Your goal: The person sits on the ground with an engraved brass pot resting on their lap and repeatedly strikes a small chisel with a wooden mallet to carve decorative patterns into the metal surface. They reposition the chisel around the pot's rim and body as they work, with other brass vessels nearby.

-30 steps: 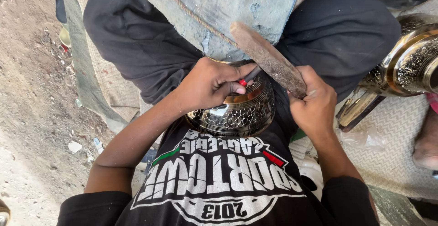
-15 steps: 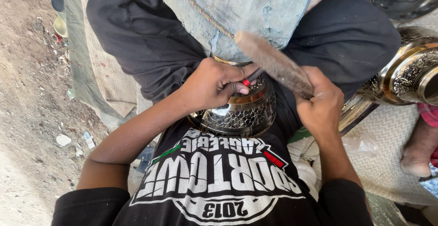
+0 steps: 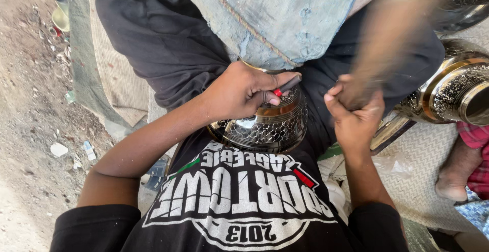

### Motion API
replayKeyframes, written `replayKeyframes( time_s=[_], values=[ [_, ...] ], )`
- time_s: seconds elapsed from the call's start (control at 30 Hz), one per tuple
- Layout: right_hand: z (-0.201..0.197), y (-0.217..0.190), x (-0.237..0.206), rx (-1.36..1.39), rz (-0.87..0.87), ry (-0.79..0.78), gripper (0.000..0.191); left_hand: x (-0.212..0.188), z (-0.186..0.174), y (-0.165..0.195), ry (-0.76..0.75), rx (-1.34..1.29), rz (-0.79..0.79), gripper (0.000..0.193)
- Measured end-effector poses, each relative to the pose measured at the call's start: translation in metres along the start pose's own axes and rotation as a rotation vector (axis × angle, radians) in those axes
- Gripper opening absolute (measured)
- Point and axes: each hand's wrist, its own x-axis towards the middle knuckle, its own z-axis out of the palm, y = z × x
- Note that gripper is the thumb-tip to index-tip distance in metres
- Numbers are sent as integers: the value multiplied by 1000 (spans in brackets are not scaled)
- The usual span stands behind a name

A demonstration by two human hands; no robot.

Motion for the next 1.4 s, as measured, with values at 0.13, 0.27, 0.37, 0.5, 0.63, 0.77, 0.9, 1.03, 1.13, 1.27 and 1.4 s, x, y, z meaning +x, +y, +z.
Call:
replayKeyframes(
  time_s=[0.13, 0.27, 0.37, 0.5, 0.63, 0.77, 0.9, 1.03, 1.13, 1.27, 1.4],
  values=[
    [-2, 2, 2, -555, -187, -130, 36, 1, -1, -3, -5, 48, 32, 65],
    [1, -1, 4, -110, -123, -73, 42, -1, -2, -4, -8, -15, 9, 60],
    [6, -9, 5, -390, -136, -138, 40, 0, -3, -7, -23, 53, -10, 55],
    [15, -22, 3, 147, -111, -19, 40, -2, -5, -6, 18, -7, 77, 63],
    [11, -35, 0, -981, -275, -163, 39, 0, -8, -8, -37, 75, 2, 58],
    [7, -40, -1, -787, -183, -85, 37, -10, -14, -11, 49, -24, 112, 54],
    [9, -39, 0, -734, -205, -93, 38, -17, -15, -14, 60, -103, 104, 46],
    [13, -36, 1, -535, -214, -93, 44, -18, -14, -15, 57, -98, 28, 45],
    [16, -30, 1, -253, -66, -132, 48, -19, -14, -15, 51, -73, 9, 47],
    [15, -23, -2, -477, -44, -132, 36, -20, -14, -16, 61, -69, 89, 57],
    [16, -19, -4, -640, -94, -175, 31, -20, -16, -18, 70, -21, 111, 59]
  ],
)
